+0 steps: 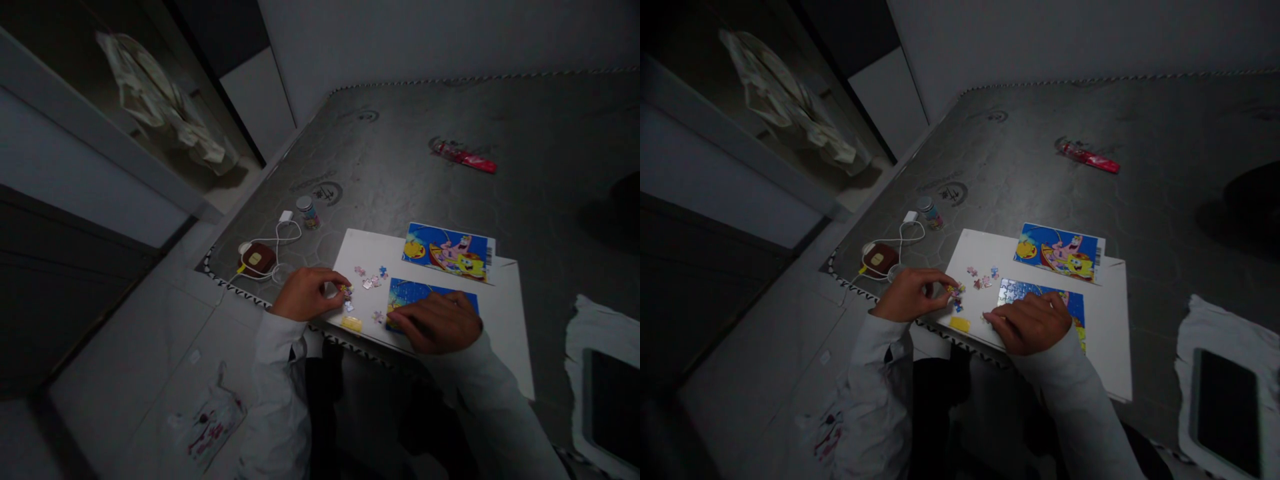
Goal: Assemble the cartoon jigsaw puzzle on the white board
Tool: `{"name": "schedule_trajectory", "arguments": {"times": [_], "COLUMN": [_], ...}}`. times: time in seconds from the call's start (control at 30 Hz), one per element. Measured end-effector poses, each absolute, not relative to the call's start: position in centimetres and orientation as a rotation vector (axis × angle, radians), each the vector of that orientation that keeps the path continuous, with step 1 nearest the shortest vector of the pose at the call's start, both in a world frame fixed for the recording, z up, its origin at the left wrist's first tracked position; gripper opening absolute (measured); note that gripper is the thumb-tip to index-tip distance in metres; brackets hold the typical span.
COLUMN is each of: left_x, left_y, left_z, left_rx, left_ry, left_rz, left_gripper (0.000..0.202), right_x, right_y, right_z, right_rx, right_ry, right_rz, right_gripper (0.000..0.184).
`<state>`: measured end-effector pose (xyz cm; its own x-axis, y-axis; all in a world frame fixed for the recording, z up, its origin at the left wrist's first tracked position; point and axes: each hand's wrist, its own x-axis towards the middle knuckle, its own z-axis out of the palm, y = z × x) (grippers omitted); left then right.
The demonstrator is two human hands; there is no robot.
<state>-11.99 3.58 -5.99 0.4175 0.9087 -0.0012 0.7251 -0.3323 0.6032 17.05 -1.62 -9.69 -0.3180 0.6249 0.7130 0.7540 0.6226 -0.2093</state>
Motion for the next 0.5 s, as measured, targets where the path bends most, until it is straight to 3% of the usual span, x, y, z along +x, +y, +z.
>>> {"name": "schedule_trajectory", "arguments": {"times": [0.13, 0.5], "left_x": [-11.5, -8.6], "left_y": [3.5, 3.7], "left_z": [-5.6, -6.4], "left_rx": [2.146, 2.205], "left_ry": [1.359, 1.281], "left_rz": [0.429, 0.14], "left_gripper": [0.022, 0.026], "right_x": [17.1, 20.4], "right_y": [-1.9, -1.4], "right_z": [-8.9, -8.4], "right_rx": [-1.088, -1.215], "right_ry": [-2.092, -2.075], "right_rz": [-0.111, -0.189], "right_gripper": [0.036, 0.046]}}
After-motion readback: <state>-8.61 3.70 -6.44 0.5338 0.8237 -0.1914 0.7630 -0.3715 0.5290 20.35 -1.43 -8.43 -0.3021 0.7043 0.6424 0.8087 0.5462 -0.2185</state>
